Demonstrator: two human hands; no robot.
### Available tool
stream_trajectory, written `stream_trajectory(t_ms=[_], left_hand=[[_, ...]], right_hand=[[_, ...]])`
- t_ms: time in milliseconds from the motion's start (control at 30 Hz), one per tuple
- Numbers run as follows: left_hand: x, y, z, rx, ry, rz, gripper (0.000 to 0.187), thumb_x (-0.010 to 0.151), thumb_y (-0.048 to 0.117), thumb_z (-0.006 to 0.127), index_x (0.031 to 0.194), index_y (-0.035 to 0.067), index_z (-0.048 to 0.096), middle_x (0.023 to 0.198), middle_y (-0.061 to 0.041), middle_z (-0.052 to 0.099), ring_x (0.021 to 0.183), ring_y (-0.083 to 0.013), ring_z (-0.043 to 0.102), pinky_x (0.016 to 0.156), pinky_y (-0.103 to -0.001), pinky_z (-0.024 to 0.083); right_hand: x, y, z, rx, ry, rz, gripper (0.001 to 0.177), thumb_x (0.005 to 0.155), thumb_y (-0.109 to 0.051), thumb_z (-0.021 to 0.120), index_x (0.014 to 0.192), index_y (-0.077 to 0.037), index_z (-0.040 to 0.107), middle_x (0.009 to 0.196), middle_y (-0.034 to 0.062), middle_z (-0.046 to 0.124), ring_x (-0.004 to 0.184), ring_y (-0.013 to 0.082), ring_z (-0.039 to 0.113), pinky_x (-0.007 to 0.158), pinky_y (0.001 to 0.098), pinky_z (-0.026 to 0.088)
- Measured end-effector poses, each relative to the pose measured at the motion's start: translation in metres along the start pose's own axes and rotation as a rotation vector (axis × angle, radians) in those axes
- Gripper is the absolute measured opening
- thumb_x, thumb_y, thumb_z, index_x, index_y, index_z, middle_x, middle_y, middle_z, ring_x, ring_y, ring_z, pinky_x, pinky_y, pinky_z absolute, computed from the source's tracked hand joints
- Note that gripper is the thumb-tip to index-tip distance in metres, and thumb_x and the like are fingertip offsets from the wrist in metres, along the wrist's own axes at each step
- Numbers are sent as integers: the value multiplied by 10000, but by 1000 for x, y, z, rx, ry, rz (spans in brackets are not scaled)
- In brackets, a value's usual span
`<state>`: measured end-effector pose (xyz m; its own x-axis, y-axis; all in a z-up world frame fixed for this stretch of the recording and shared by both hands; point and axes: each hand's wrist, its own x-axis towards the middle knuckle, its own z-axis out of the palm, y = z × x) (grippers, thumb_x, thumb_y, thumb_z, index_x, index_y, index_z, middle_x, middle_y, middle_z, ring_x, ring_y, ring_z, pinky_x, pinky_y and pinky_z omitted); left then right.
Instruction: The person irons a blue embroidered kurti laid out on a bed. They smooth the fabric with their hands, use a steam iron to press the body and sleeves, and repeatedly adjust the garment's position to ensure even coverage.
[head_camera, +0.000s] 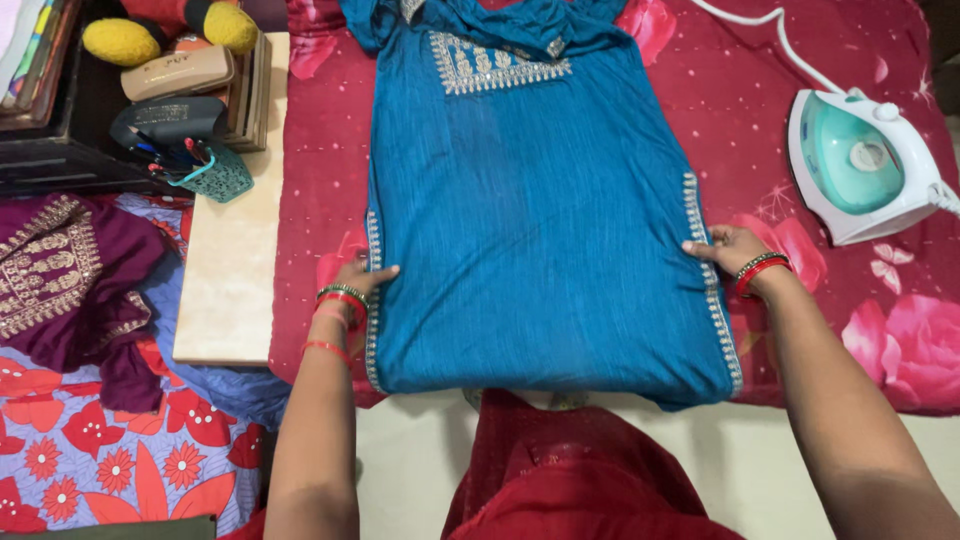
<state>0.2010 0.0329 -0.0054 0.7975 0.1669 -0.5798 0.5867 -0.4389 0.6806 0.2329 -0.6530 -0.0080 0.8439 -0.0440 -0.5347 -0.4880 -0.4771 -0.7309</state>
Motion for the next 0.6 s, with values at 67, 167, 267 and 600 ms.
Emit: stream_trajectory(t_ms=[67,167,267,600], left_hand=[[-16,-25,8,-163,42,-81,461,827,386,783,1146,56,733,860,-44,676,733,-196,611,680,-401,507],[-28,-55,24,-270,200,86,428,956,408,688,1091,5,735,866,-39,681,738,-140,573,690,-344,490],[-41,-73,39,-410,232,151,434,996,433,642,1084,19,737,876,4,691,766,-88,562,717,-291,488],[-195,-137,46,109,-539,-235,807,658,328,888,1359,178,516,1207,8,697,1104,-164,662,854,-404,594]], right_hand=[[-16,17,-1,-61,-50,40,414,860,-307,793,1142,-9,739,1035,98,769,951,191,703,907,356,518],[-33,39,4,84,55,-178,397,947,-352,700,1149,-11,720,1045,53,742,961,135,665,880,333,504],[-53,61,18,78,322,-350,404,1071,-379,653,1193,4,689,1003,51,679,922,126,597,856,314,496],[-205,163,22,-35,-81,55,418,781,-333,839,1027,-3,764,871,90,789,745,150,688,699,344,568]])
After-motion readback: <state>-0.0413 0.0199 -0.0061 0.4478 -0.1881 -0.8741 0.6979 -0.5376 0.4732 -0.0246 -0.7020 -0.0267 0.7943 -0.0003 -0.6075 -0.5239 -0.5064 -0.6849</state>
